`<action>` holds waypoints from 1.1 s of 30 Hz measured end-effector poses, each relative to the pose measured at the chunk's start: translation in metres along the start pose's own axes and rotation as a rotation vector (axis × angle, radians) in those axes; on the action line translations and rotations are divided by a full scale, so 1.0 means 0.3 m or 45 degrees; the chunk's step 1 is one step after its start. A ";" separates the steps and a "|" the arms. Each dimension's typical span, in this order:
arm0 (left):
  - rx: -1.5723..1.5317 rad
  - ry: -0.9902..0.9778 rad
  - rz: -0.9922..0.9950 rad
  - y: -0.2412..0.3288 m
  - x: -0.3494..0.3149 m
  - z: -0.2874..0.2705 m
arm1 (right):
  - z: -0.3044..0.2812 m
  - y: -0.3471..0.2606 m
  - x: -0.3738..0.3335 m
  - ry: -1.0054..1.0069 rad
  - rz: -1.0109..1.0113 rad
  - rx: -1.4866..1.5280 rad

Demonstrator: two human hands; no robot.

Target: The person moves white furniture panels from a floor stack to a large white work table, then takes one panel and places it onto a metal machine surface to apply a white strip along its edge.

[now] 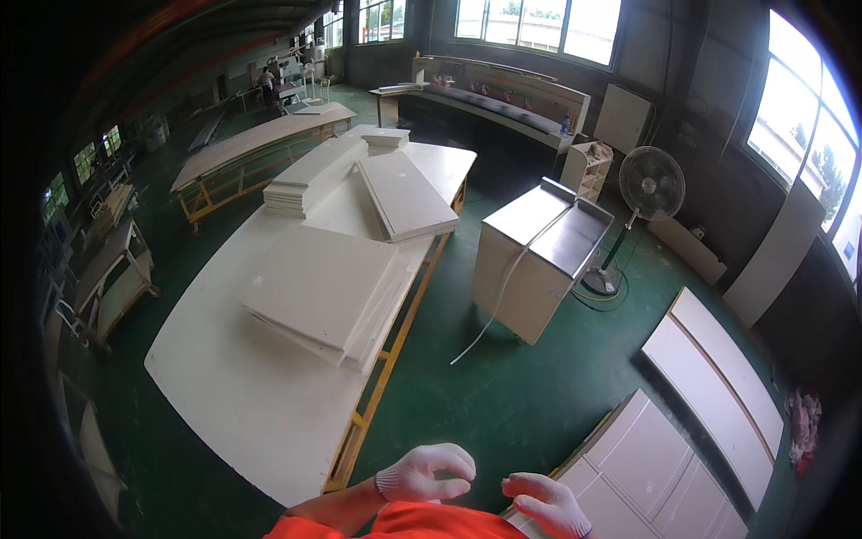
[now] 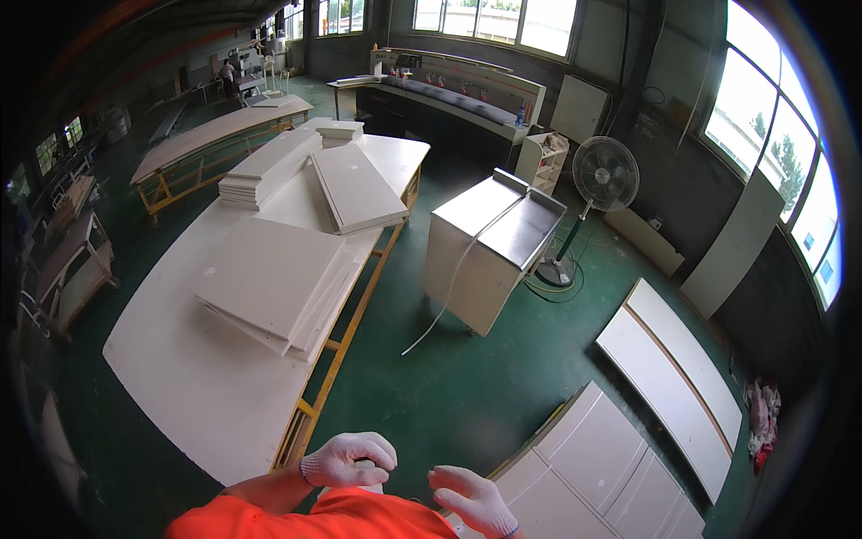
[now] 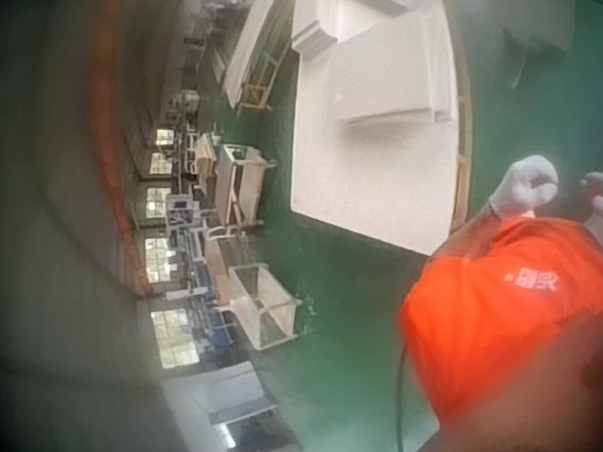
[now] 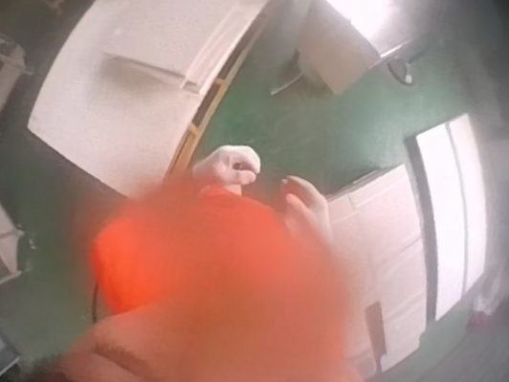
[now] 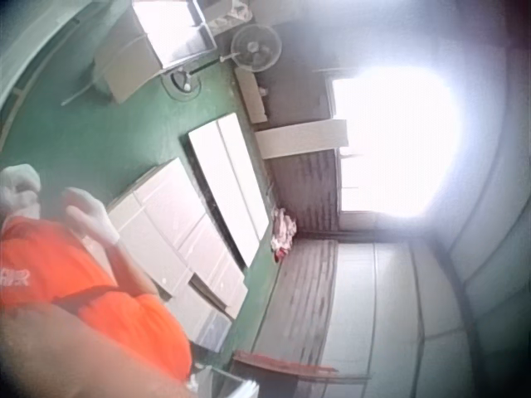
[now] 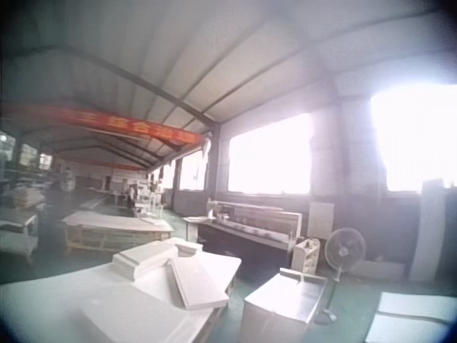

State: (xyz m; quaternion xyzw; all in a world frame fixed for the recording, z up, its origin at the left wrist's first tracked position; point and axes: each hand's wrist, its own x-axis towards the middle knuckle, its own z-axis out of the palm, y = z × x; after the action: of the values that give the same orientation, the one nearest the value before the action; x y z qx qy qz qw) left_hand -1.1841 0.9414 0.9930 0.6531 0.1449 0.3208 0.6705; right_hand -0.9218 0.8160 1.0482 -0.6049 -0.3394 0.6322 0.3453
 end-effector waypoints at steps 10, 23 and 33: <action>0.449 0.576 -0.593 -0.207 0.192 -0.452 | 0.048 -0.214 0.829 -0.306 -0.143 -0.551; 0.644 0.414 -0.670 -0.545 1.086 -1.115 | -0.352 -0.309 1.224 0.580 0.077 0.383; -1.312 2.462 -0.650 -1.373 0.601 -1.289 | -0.823 -0.627 1.906 0.212 0.023 0.018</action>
State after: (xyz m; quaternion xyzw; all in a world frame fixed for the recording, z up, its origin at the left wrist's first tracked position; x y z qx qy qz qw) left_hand -1.1864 1.3801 0.5941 -0.2738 0.5835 0.5674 0.5125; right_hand -0.6872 1.4030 0.8950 -0.6559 -0.2994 0.5853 0.3709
